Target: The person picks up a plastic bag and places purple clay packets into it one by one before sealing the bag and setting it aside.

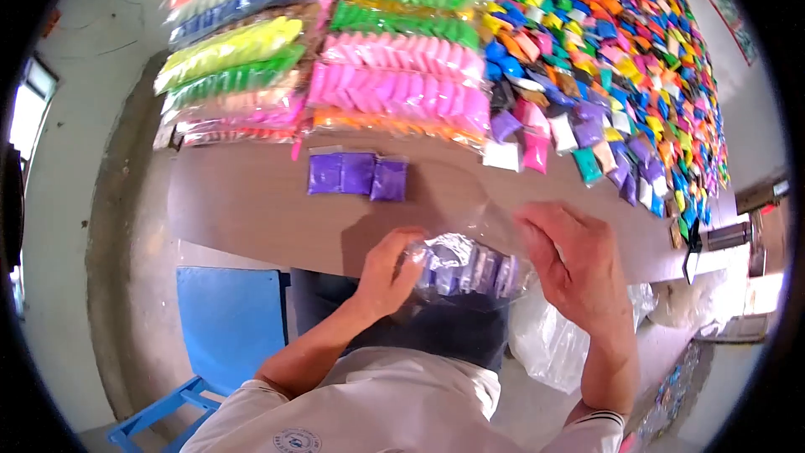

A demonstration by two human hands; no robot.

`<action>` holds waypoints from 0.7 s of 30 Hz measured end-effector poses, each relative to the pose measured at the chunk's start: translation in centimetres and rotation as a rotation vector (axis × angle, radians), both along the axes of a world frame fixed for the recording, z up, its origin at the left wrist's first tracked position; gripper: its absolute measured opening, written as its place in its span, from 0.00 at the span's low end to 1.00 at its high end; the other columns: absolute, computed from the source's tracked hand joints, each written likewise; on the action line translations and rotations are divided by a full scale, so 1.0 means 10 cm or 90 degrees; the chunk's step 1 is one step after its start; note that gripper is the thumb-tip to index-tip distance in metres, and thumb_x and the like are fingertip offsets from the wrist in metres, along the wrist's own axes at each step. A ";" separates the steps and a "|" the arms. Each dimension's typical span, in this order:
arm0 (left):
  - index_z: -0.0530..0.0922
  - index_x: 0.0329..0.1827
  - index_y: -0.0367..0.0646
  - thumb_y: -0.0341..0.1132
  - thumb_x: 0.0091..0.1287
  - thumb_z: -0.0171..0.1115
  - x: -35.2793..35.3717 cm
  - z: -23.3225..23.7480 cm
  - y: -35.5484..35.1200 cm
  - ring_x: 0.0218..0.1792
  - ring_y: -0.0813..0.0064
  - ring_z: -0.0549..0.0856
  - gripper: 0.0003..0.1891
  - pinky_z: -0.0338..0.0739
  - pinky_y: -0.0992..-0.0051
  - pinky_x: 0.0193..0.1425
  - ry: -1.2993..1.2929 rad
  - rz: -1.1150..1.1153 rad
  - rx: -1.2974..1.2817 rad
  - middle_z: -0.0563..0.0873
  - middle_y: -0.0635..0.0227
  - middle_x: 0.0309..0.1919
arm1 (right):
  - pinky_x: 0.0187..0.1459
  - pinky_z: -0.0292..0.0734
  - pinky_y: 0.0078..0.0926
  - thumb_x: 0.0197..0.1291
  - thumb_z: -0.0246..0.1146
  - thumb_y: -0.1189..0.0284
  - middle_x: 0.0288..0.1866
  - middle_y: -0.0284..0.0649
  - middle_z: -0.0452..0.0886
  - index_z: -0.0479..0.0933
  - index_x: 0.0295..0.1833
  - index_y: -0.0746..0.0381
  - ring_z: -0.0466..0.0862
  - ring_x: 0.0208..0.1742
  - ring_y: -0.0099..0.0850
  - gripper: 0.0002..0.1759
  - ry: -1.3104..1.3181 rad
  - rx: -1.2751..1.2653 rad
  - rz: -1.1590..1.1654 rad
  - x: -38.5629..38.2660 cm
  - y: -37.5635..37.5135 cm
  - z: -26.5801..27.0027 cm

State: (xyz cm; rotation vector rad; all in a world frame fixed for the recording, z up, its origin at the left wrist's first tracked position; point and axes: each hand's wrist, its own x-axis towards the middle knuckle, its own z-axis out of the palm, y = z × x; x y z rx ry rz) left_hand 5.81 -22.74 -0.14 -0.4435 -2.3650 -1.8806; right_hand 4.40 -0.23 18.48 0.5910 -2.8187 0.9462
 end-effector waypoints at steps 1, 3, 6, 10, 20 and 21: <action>0.77 0.53 0.33 0.29 0.67 0.58 0.00 0.01 0.01 0.51 0.51 0.84 0.14 0.78 0.65 0.57 -0.004 -0.011 0.021 0.83 0.50 0.52 | 0.39 0.79 0.40 0.61 0.65 0.79 0.39 0.49 0.85 0.81 0.47 0.67 0.86 0.39 0.47 0.09 0.039 0.012 0.036 -0.12 -0.09 0.05; 0.77 0.54 0.33 0.30 0.67 0.59 0.00 -0.02 0.01 0.51 0.52 0.84 0.14 0.78 0.66 0.57 0.017 -0.008 0.018 0.83 0.50 0.53 | 0.39 0.77 0.41 0.61 0.64 0.77 0.38 0.51 0.84 0.80 0.46 0.67 0.85 0.38 0.49 0.09 0.042 0.043 0.100 -0.38 -0.31 0.07; 0.76 0.55 0.34 0.30 0.67 0.59 0.01 0.00 -0.01 0.52 0.53 0.84 0.15 0.78 0.67 0.56 -0.010 -0.016 0.016 0.82 0.51 0.54 | 0.40 0.76 0.44 0.62 0.62 0.73 0.37 0.52 0.83 0.80 0.44 0.68 0.84 0.37 0.51 0.10 -0.015 0.118 0.202 -0.78 -0.65 0.00; 0.76 0.55 0.34 0.31 0.68 0.58 0.01 -0.02 -0.01 0.54 0.49 0.83 0.15 0.78 0.63 0.59 0.041 0.002 -0.008 0.82 0.50 0.55 | 0.46 0.77 0.49 0.61 0.62 0.68 0.37 0.52 0.84 0.80 0.41 0.67 0.84 0.42 0.54 0.12 -0.057 0.149 0.337 -1.27 -0.95 -0.43; 0.75 0.56 0.35 0.31 0.71 0.59 0.00 -0.06 0.00 0.50 0.46 0.82 0.14 0.78 0.60 0.55 0.044 -0.019 0.031 0.81 0.49 0.52 | 0.52 0.77 0.48 0.51 0.74 0.55 0.41 0.51 0.83 0.78 0.40 0.66 0.83 0.50 0.52 0.25 -0.050 0.431 0.300 -1.44 -1.18 -1.10; 0.75 0.55 0.35 0.31 0.71 0.59 0.00 -0.05 0.00 0.50 0.46 0.82 0.14 0.78 0.60 0.55 0.048 -0.020 0.026 0.81 0.50 0.52 | 0.52 0.77 0.48 0.49 0.75 0.56 0.41 0.51 0.83 0.79 0.40 0.66 0.83 0.49 0.52 0.25 -0.011 0.395 0.293 -1.42 -1.16 -1.13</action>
